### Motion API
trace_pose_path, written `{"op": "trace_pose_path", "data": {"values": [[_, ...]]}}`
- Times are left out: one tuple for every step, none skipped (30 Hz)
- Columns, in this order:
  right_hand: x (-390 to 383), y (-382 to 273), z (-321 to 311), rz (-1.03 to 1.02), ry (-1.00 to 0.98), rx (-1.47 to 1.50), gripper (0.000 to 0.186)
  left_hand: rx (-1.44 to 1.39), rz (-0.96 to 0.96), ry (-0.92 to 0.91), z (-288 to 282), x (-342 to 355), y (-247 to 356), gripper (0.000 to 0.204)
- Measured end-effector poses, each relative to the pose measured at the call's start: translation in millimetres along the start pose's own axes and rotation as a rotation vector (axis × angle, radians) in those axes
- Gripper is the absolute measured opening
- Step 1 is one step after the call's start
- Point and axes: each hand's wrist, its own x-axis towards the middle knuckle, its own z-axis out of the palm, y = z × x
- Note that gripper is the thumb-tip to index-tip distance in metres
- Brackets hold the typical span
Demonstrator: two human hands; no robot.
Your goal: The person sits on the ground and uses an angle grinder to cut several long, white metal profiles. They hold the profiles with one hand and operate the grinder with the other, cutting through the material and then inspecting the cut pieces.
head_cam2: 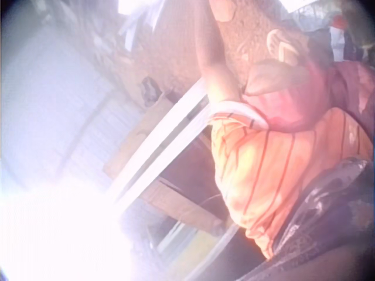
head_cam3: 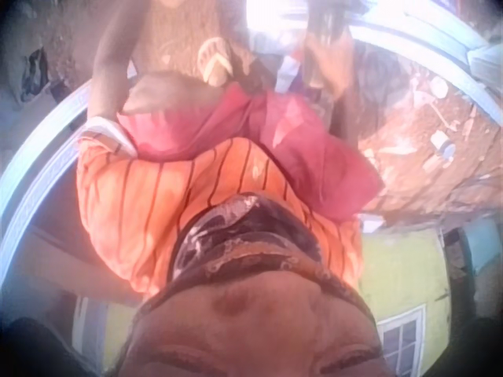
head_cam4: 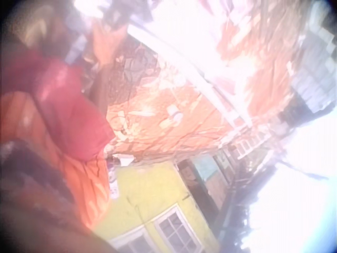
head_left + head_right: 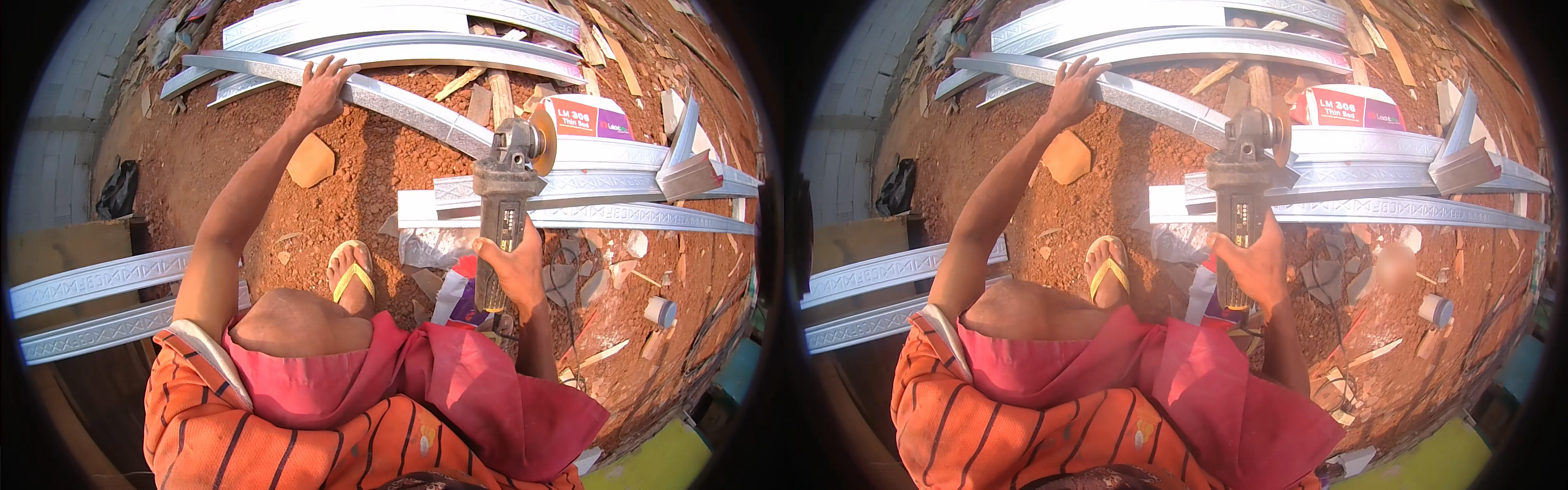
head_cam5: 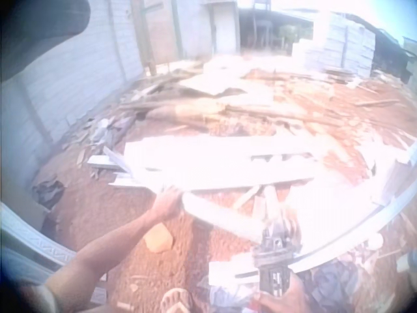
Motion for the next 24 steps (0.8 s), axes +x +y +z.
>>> {"op": "trace_pose_path", "data": {"values": [[1.5,2.6,0.7,0.001,0.004,0.004,0.046,0.001,-0.111,0.087,7.0,-9.7,5.5,0.088],[3.0,3.9,1.2,0.002,0.009,0.008,0.046,0.001,-0.22,0.173,13.9,-17.9,9.6,0.093],[4.0,4.2,3.1,0.013,0.004,0.012,0.046,-0.047,-0.337,0.198,24.2,-26.7,8.6,0.105],[3.3,2.1,2.3,0.017,-0.003,0.022,0.045,-0.221,-0.57,0.297,27.1,-29.7,7.7,0.104],[2.6,0.2,1.6,0.021,-0.009,0.032,0.045,-0.398,-0.8,0.397,30.6,-31.5,7.5,0.103],[4.0,2.2,1.9,0.024,-0.006,0.021,0.046,-0.584,-1.032,0.487,34.6,-32.2,10.6,0.103],[5.3,5.5,2.4,0.027,-0.002,0.01,0.046,-0.936,-1.219,0.551,22.0,-26.9,18.8,0.094],[6.2,8.1,3.0,0.029,0.003,-0.001,0.047,-1.298,-1.168,0.474,37.2,-27.0,6.4,0.092],[7.0,9.4,3.8,0.032,-0.003,-0.009,0.047,-1.651,-1.089,0.393,38.5,-27.0,-5.2,0.09],[7.5,10.6,4.6,0.034,-0.008,-0.017,0.048,-1.866,-1.044,0.377,44.3,-28.8,-7.2,0.083],[8.6,11.5,5.6,0.036,-0.014,-0.024,0.048,-2.072,-1.011,0.352,49.5,-31.3,-9.7,0.078],[9.4,13.3,5.2,0.045,-0.011,-0.029,0.049,-2.163,-1.01,0.321,44.8,-26.3,7.3,0.077],[9.8,13.8,5.3,0.047,-0.014,-0.03,0.049,-2.248,-1.004,0.298,39.1,-23.2,18.5,0.076],[10.1,14.8,5.3,0.05,-0.017,-0.03,0.049,-2.333,-0.997,0.274,36.8,-19.5,27.8,0.076],[10.6,14.9,5.4,0.046,-0.023,-0.022,0.049,-2.355,-0.916,0.258,39.0,-15.1,33.2,0.076],[11.0,15.6,5.4,0.042,-0.03,-0.013,0.049,-2.375,-0.834,0.241,42.6,-10.5,37.5,0.076],[11.1,15.8,5.3,0.039,-0.036,-0.004,0.049,-2.392,-0.751,0.223,45.4,-7.5,38.9,0.075],[11.0,15.9,5.1,0.038,-0.033,0.001,0.049,-2.328,-0.721,0.226,53.2,-4.9,38.0,0.074],[11.1,15.7,5.7,0.036,-0.036,0.009,0.049,-2.26,-0.693,0.236,62.6,-3.7,34.6,0.073],[11.0,15.3,6.4,0.033,-0.039,0.016,0.05,-2.191,-0.665,0.245,71.6,-2.2,31.3,0.072],[9.9,13.3,6.5,0.032,-0.041,0.013,0.05,-2.173,-0.711,0.386,73.5,2.0,33.6,0.057],[8.7,9.0,6.5,0.029,-0.045,0.009,0.05,-2.164,-0.711,0.418,74.1,2.7,32.3,0.054],[7.9,6.9,6.5,0.027,-0.05,0.006,0.05,-2.155,-0.712,0.451,73.1,3.3,27.3,0.05],[7.8,7.7,5.7,0.021,-0.044,-0.007,0.05,-2.147,-0.709,0.482,67.2,5.2,24.0,0.047]]}}
